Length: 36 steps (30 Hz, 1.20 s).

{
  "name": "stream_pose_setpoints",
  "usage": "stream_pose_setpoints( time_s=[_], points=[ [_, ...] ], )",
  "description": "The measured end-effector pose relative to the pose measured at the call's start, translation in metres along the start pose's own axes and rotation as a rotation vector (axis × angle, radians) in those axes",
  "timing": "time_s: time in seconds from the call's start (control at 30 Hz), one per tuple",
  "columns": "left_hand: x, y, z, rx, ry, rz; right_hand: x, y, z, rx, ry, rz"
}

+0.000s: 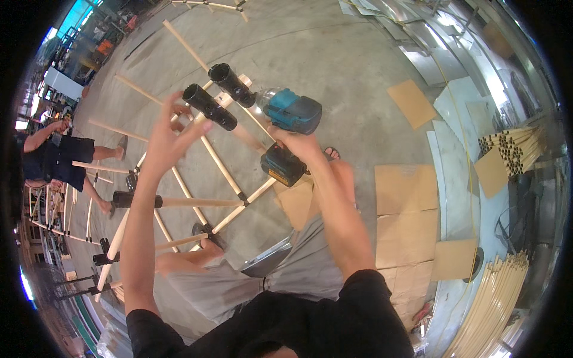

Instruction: The person uses a power drill to drive screws into black plastic connectors, securing wooden dowels to form a large lattice structure on a workshop floor.

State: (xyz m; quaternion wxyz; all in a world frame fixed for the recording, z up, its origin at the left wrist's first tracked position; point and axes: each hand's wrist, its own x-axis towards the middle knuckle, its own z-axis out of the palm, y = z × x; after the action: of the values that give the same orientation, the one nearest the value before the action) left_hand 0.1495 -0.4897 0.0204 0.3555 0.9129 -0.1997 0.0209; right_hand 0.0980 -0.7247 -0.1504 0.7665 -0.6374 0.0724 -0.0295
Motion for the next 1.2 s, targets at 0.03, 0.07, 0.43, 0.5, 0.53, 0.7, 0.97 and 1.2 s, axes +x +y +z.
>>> stream_pose_setpoints(
  time_s=[0.03, 0.07, 0.43, 0.5, 0.53, 0.7, 0.97, 1.2],
  points=[
    [0.004, 0.006, -0.001, -0.067, 0.04, 0.056, 0.001, 0.002, -0.002, 0.013, -0.018, -0.016],
    [0.011, 0.011, 0.001, -0.143, 0.084, 0.107, 0.0, 0.001, -0.003, 0.034, -0.012, -0.006],
    [0.099, 0.037, 0.004, -0.062, -0.601, 0.408, 0.0, 0.005, -0.003, 0.005, -0.074, -0.022],
    [0.106, 0.035, -0.002, -0.041, -0.646, 0.429, -0.002, -0.002, 0.0, -0.017, -0.046, 0.015],
    [0.11, 0.033, -0.004, -0.061, -0.678, 0.442, -0.003, -0.004, 0.001, -0.027, -0.034, 0.034],
    [0.107, 0.041, -0.002, -0.105, -0.659, 0.523, 0.0, -0.005, -0.007, -0.15, -0.052, 0.112],
    [0.119, 0.019, 0.011, -0.351, -0.845, 0.345, 0.0, 0.002, -0.011, -0.13, -0.035, -0.01],
    [0.116, 0.009, 0.015, -0.507, -0.812, 0.345, -0.003, 0.005, -0.009, -0.277, -0.008, 0.004]
  ],
)
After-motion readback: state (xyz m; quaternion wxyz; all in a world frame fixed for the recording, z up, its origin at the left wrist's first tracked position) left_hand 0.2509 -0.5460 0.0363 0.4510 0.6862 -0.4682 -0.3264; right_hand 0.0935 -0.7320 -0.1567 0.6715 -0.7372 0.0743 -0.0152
